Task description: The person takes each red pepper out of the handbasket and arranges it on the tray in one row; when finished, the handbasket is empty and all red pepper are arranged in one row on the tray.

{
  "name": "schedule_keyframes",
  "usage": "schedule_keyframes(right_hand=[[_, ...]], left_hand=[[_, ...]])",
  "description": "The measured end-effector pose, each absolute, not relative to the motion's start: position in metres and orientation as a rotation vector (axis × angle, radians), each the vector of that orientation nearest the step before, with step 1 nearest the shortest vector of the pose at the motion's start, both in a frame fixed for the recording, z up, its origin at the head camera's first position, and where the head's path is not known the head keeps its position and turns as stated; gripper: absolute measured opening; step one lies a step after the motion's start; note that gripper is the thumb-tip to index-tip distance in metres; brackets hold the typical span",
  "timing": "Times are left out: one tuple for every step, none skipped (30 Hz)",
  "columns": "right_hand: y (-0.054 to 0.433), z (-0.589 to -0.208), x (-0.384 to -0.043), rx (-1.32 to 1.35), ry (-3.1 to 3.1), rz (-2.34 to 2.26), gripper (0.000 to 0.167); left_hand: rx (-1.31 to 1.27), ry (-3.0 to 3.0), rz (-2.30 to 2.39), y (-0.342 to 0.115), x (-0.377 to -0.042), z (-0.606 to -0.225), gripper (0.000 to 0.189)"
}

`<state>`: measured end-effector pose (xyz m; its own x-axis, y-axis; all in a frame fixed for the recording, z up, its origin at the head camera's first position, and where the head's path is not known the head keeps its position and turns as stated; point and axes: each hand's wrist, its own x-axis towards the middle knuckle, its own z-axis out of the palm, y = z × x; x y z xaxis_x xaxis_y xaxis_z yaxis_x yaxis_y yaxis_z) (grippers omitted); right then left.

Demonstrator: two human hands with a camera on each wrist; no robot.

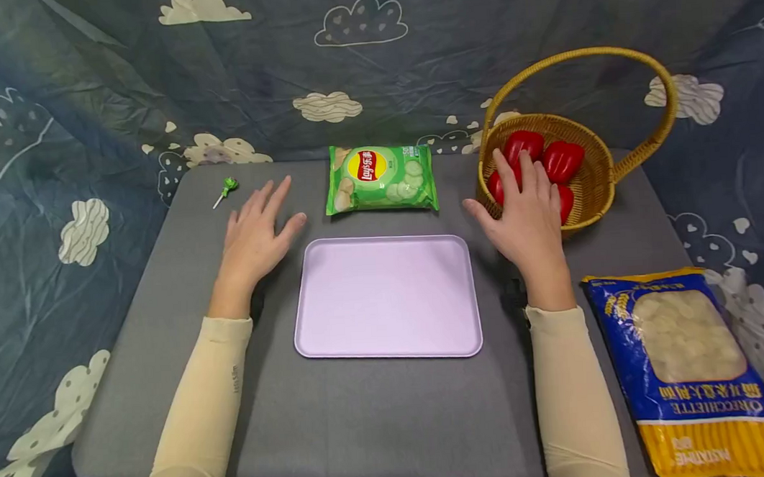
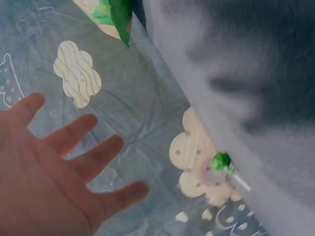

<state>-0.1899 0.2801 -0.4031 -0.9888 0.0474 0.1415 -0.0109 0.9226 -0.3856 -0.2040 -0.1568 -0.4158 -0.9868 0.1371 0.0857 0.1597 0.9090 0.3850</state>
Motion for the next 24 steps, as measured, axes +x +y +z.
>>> schedule_keyframes(right_hand=[[0.284,-0.402,-0.19,-0.044,-2.914,0.608,0.096],[0.287,-0.4,-0.19,-0.059,-2.892,0.631,0.096],[0.291,-0.399,-0.19,-0.075,-2.866,0.658,0.096],[0.295,-0.398,-0.19,-0.089,-2.837,0.688,0.096],[0.3,-0.398,-0.19,-0.102,-2.809,0.717,0.097],[0.305,-0.397,-0.191,-0.118,-2.779,0.751,0.098],[0.31,-0.397,-0.191,-0.133,-2.748,0.79,0.099],[0.316,-0.397,-0.192,-0.146,-2.719,0.829,0.1],[0.322,-0.398,-0.192,-0.161,-2.688,0.872,0.1],[0.328,-0.398,-0.193,-0.178,-2.661,0.919,0.101],[0.333,-0.398,-0.194,-0.195,-2.633,0.967,0.102],[0.338,-0.399,-0.194,-0.214,-2.605,1.023,0.102],[0.343,-0.4,-0.195,-0.232,-2.581,1.079,0.101],[0.347,-0.4,-0.196,-0.251,-2.559,1.132,0.101],[0.351,-0.401,-0.197,-0.268,-2.533,1.19,0.1],[0.354,-0.402,-0.197,-0.283,-2.509,1.248,0.099],[0.357,-0.402,-0.198,-0.296,-2.488,1.301,0.099],[0.359,-0.403,-0.198,-0.308,-2.473,1.346,0.098],[0.361,-0.403,-0.199,-0.313,-2.463,1.384,0.097],[0.363,-0.403,-0.2,-0.317,-2.458,1.412,0.097],[0.365,-0.404,-0.2,-0.316,-2.453,1.441,0.097],[0.366,-0.404,-0.201,-0.32,-2.455,1.464,0.097],[0.368,-0.404,-0.202,-0.32,-2.464,1.476,0.098],[0.369,-0.404,-0.203,-0.323,-2.473,1.487,0.098]], left_hand=[[-0.244,-3.009,-0.672,-0.157,-0.203,-0.415,0.076],[-0.255,-3.003,-0.734,-0.157,-0.201,-0.415,0.075],[-0.265,-2.999,-0.796,-0.158,-0.199,-0.416,0.074],[-0.282,-2.998,-0.867,-0.159,-0.197,-0.416,0.072],[-0.302,-3.003,-0.937,-0.16,-0.194,-0.416,0.071],[-0.327,-3.015,-0.998,-0.162,-0.191,-0.417,0.07],[-0.353,-3.028,-1.074,-0.164,-0.188,-0.419,0.069],[-0.385,-3.043,-1.148,-0.167,-0.185,-0.42,0.068],[-0.414,-3.061,-1.213,-0.17,-0.183,-0.423,0.067],[-0.436,-3.08,-1.274,-0.172,-0.18,-0.426,0.065],[-0.456,-3.102,-1.327,-0.175,-0.177,-0.429,0.064],[-0.47,-3.121,-1.384,-0.177,-0.175,-0.433,0.063],[-0.474,-3.132,-1.447,-0.18,-0.172,-0.437,0.062],[-0.48,-3.142,-1.49,-0.182,-0.171,-0.441,0.061],[-0.48,-3.149,-1.529,-0.183,-0.169,-0.445,0.061],[-0.481,-3.15,-1.568,-0.184,-0.168,-0.448,0.061],[-0.482,-3.149,-1.606,-0.185,-0.167,-0.451,0.062],[-0.484,-3.147,-1.633,-0.185,-0.167,-0.453,0.062],[-0.485,-3.143,-1.658,-0.185,-0.167,-0.454,0.063],[-0.485,-3.144,-1.678,-0.185,-0.166,-0.456,0.063],[-0.483,-3.148,-1.694,-0.185,-0.166,-0.456,0.063],[-0.479,-3.156,-1.713,-0.184,-0.166,-0.457,0.063],[-0.476,-3.169,-1.727,-0.184,-0.166,-0.458,0.062],[-0.476,-3.182,-1.743,-0.183,-0.166,-0.459,0.062]])
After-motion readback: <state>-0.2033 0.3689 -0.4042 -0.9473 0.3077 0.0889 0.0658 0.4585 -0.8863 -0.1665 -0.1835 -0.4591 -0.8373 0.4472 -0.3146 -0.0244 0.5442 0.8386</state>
